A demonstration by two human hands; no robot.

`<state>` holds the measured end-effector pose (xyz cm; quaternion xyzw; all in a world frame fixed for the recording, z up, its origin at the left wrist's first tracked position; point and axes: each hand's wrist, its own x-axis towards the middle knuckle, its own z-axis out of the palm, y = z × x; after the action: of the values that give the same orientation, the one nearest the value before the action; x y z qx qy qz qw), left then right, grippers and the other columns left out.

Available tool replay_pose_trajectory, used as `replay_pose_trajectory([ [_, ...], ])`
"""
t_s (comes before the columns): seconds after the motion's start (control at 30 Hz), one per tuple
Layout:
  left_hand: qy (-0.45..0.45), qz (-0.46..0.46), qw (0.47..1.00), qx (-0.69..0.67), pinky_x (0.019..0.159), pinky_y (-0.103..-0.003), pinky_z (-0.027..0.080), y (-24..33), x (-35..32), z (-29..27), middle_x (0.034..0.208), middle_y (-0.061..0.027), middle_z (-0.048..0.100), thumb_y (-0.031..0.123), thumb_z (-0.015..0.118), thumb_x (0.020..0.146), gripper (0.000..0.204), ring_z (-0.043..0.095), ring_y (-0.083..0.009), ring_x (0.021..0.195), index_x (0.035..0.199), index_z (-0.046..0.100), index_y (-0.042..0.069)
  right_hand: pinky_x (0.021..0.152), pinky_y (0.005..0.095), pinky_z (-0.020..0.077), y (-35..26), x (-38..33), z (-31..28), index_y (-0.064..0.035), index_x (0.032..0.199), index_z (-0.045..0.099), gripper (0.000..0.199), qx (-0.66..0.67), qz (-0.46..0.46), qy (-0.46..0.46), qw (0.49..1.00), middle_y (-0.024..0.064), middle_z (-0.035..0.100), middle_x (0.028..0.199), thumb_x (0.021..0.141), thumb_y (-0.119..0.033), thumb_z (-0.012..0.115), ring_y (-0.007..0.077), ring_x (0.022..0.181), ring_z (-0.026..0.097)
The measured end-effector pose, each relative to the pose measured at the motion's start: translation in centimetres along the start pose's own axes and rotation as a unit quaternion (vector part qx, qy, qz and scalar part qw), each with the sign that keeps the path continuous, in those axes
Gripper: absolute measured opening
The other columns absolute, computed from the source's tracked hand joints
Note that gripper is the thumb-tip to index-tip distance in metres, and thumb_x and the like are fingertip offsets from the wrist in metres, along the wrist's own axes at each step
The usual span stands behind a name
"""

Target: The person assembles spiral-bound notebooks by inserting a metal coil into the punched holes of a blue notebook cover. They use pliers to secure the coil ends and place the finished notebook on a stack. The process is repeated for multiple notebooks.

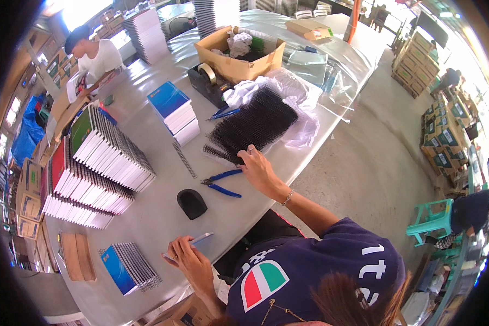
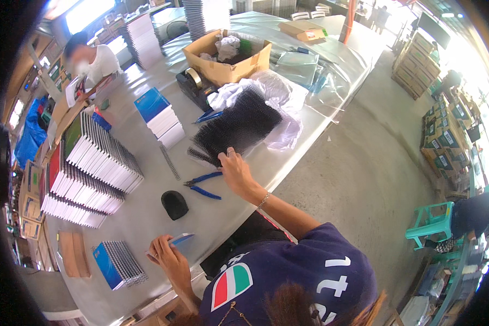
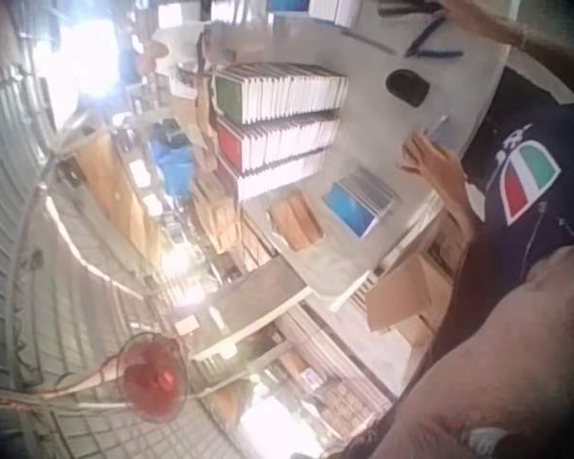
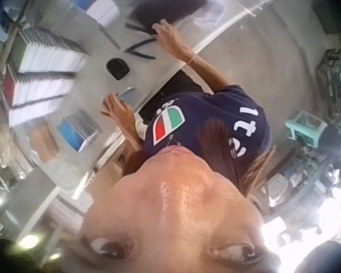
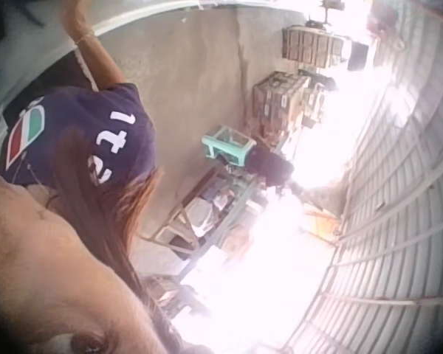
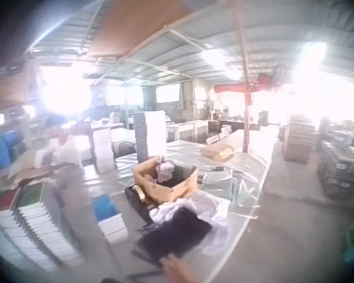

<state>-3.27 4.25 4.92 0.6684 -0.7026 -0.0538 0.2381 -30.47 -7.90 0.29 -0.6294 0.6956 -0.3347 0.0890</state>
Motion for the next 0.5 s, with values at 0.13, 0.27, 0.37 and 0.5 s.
replay_pose_trajectory([
  [0.13, 0.000, 0.007, 1.000, -0.015, 0.111, -0.060, 0.018, 0.7, 0.3, -0.1, 0.108, -0.0081, 0.054, 0.028, 0.070, 0.082, 0.034, 0.045, -0.0330, 0.118, 0.105, 0.055, 0.009, 0.083, 0.0473, 0.0507, 0.5, 0.4, -0.8, -0.0003, 0.100, 0.062, 0.021, 0.026, 0.020, 0.006, 0.999, 0.0198, 0.058, 0.104, 0.082, -0.007, 0.068, 0.0390, 0.099, 0.061],
  [0.27, 0.049, 0.023, 0.998, -0.020, 0.102, -0.055, 0.029, 0.2, 0.3, 0.5, 0.102, -0.0089, 0.055, 0.045, 0.081, 0.072, 0.054, 0.047, -0.0337, 0.111, 0.103, 0.057, 0.008, 0.080, 0.0499, 0.0512, 0.9, 1.0, -1.0, 0.0007, 0.093, 0.060, 0.015, 0.032, 0.006, 0.037, 0.999, 0.0210, 0.058, 0.101, 0.081, -0.005, 0.067, 0.0404, 0.098, 0.060],
  [0.37, 0.091, 0.032, 0.994, -0.058, 0.098, -0.053, 0.031, 0.7, 1.2, 1.3, 0.101, -0.0084, 0.057, 0.047, 0.083, 0.069, 0.054, 0.047, -0.0329, 0.109, 0.100, 0.059, 0.009, 0.079, 0.0497, 0.0504, 1.9, 1.3, -0.6, -0.0014, 0.093, 0.061, 0.015, 0.040, -0.014, 0.050, 0.998, 0.0201, 0.060, 0.098, 0.081, -0.008, 0.068, 0.0398, 0.095, 0.060],
  [0.5, 0.090, -0.001, 0.996, -0.013, 0.101, -0.054, 0.030, 0.4, 1.1, 1.8, 0.102, -0.0079, 0.057, 0.046, 0.085, 0.068, 0.050, 0.048, -0.0320, 0.110, 0.094, 0.062, 0.009, 0.080, 0.0487, 0.0503, -2.1, 1.6, -1.6, -0.0051, 0.097, 0.062, 0.016, 0.032, -0.023, 0.036, 0.999, 0.0184, 0.063, 0.100, 0.084, -0.010, 0.068, 0.0386, 0.096, 0.060],
])
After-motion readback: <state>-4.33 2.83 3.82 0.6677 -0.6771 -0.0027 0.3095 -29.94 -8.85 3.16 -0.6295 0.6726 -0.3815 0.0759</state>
